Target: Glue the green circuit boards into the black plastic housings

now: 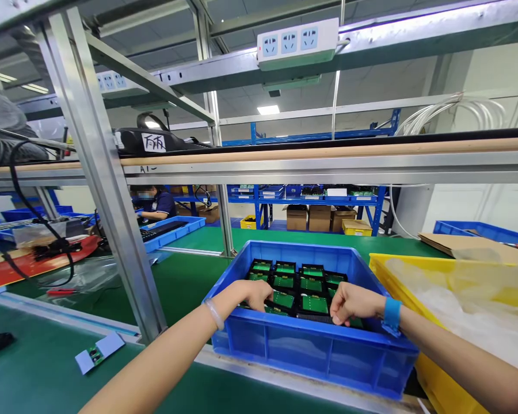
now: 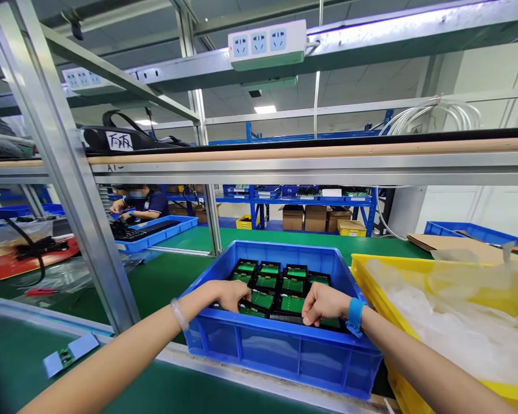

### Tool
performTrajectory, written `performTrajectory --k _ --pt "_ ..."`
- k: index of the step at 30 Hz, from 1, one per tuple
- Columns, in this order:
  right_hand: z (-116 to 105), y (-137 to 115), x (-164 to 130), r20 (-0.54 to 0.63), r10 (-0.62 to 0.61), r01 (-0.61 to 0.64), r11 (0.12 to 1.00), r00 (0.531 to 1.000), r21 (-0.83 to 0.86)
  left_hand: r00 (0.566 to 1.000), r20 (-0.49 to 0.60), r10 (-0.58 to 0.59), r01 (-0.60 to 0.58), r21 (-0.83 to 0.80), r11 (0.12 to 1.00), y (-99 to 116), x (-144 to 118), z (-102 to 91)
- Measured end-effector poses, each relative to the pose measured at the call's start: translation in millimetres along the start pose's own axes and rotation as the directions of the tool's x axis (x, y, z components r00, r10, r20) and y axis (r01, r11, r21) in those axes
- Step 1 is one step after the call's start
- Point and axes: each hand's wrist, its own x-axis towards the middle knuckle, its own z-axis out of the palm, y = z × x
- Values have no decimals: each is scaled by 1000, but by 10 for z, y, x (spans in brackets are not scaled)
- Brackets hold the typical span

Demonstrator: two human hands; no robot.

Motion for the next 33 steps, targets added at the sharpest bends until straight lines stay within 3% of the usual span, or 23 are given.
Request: performTrajectory --k 10,15,23,27,33 --pt "75 80 -146 -163 -45 73 982 986 175 995 -32 96 -93 92 991 3 -26 74" --pt "58 75 -223 -347 -65 140 970 936 197 991 -52 122 -117 96 989 27 -75 58" --pt "44 262 -186 -486 -58 194 953 872 235 983 -154 102 -101 14 995 -4 -132 158" --pt "54 292 -182 -515 -44 167 967 856 194 975 -184 121 -130 -32 991 -63 -111 189" --pt "8 89 -254 -490 -69 80 997 869 2 976 -173 130 -148 -95 984 -116 -107 197"
